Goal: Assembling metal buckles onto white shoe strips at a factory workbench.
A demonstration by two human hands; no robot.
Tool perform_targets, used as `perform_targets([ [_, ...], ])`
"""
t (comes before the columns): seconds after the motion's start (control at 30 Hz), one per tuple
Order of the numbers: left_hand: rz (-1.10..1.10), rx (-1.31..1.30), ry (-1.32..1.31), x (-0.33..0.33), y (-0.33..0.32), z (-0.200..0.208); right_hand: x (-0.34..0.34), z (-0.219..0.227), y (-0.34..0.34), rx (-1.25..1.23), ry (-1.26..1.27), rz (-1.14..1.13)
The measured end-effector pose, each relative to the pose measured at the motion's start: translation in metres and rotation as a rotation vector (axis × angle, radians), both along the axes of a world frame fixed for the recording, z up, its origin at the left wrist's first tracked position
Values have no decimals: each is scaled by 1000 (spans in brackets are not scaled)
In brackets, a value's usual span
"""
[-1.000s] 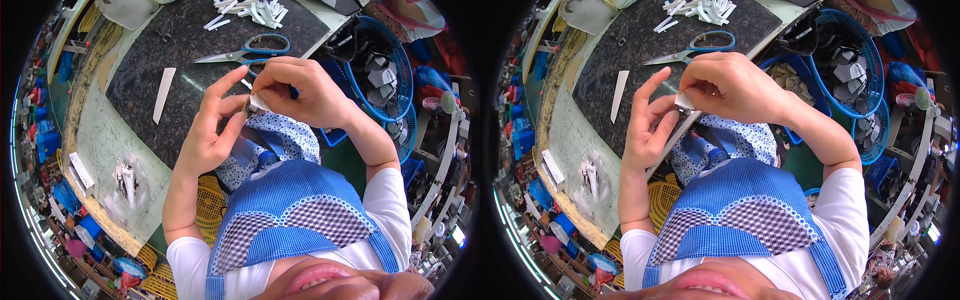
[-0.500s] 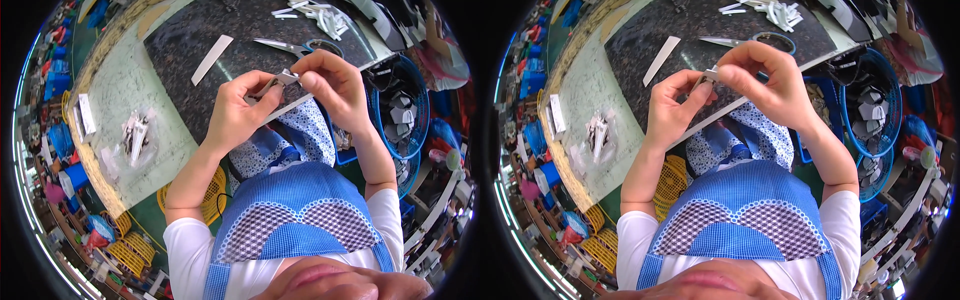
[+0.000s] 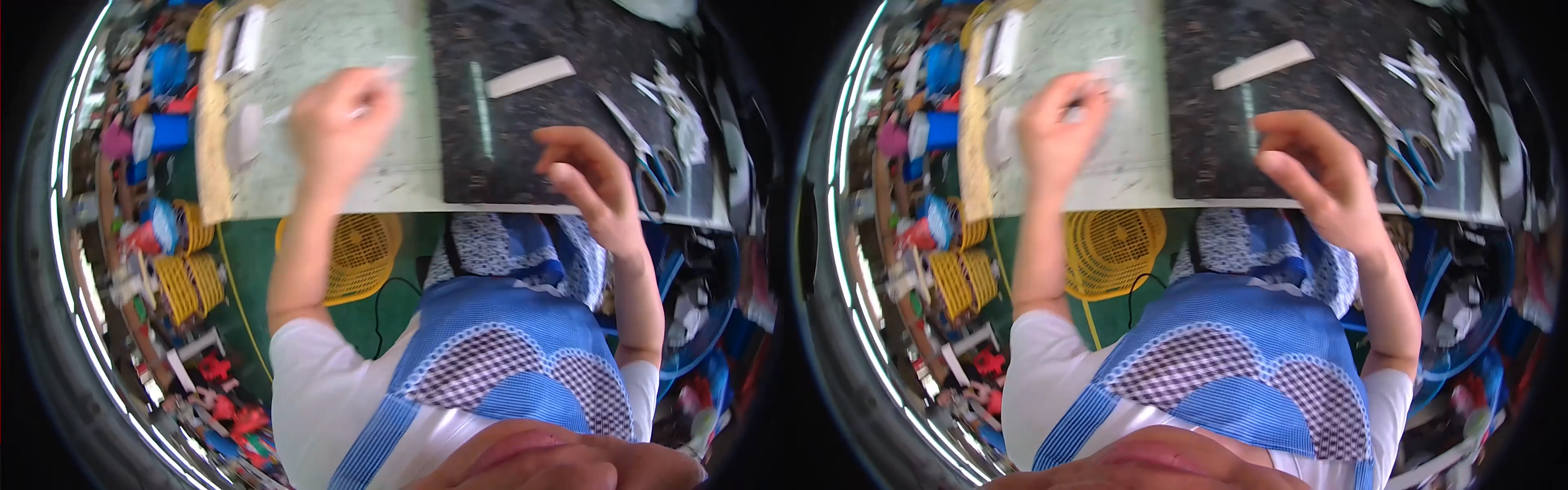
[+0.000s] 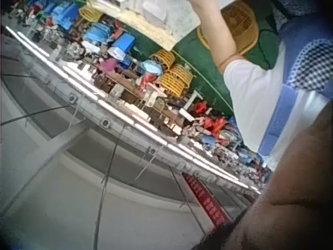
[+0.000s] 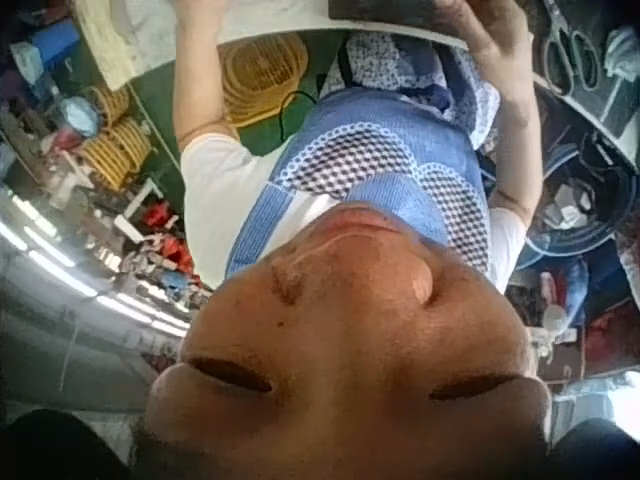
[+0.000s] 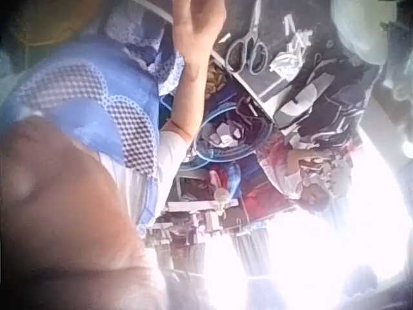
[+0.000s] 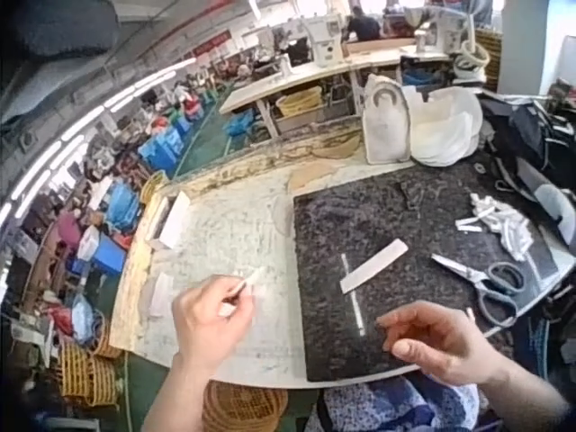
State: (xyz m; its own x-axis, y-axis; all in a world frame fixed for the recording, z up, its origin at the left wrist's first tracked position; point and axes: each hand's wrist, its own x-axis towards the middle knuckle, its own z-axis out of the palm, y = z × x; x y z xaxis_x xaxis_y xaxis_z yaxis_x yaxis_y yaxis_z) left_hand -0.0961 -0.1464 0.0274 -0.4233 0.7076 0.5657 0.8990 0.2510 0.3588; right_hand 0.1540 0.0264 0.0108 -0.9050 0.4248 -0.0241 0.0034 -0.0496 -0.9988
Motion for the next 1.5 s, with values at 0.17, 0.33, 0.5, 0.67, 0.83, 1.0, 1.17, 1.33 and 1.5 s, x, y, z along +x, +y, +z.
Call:
perform_targets([
  [0.17, 183, -400, 261, -45, -30, -20, 13, -7, 15, 293, -132, 85],
  [0.33, -314, -227, -164, 28, 64, -14, 14, 0, 52, 561, -154, 51],
  [0.5, -438, -192, 49, 29, 109, -53, 30, -17, 134, 863, -257, -361],
  [0.67, -517, -165, 247, 55, 104, -56, -40, -15, 158, 1114, -365, -371],
  [0.83, -511, -136, 6, 69, 96, -33, -89, -29, 162, 1172, -555, -428],
  [1.0, -453, 102, -172, 68, 117, -6, -55, 8, 100, 189, -319, 56],
  [1.17, -624, -197, -519, 81, 112, -24, 4, 35, 78, 22, -393, 35],
  [1.33, -598, -228, -1253, 85, 112, -15, 42, -25, 157, 1091, -500, -509],
  [1.5, -592, -226, -1452, 79, 101, -19, 39, -36, 163, 1153, -595, -451],
])
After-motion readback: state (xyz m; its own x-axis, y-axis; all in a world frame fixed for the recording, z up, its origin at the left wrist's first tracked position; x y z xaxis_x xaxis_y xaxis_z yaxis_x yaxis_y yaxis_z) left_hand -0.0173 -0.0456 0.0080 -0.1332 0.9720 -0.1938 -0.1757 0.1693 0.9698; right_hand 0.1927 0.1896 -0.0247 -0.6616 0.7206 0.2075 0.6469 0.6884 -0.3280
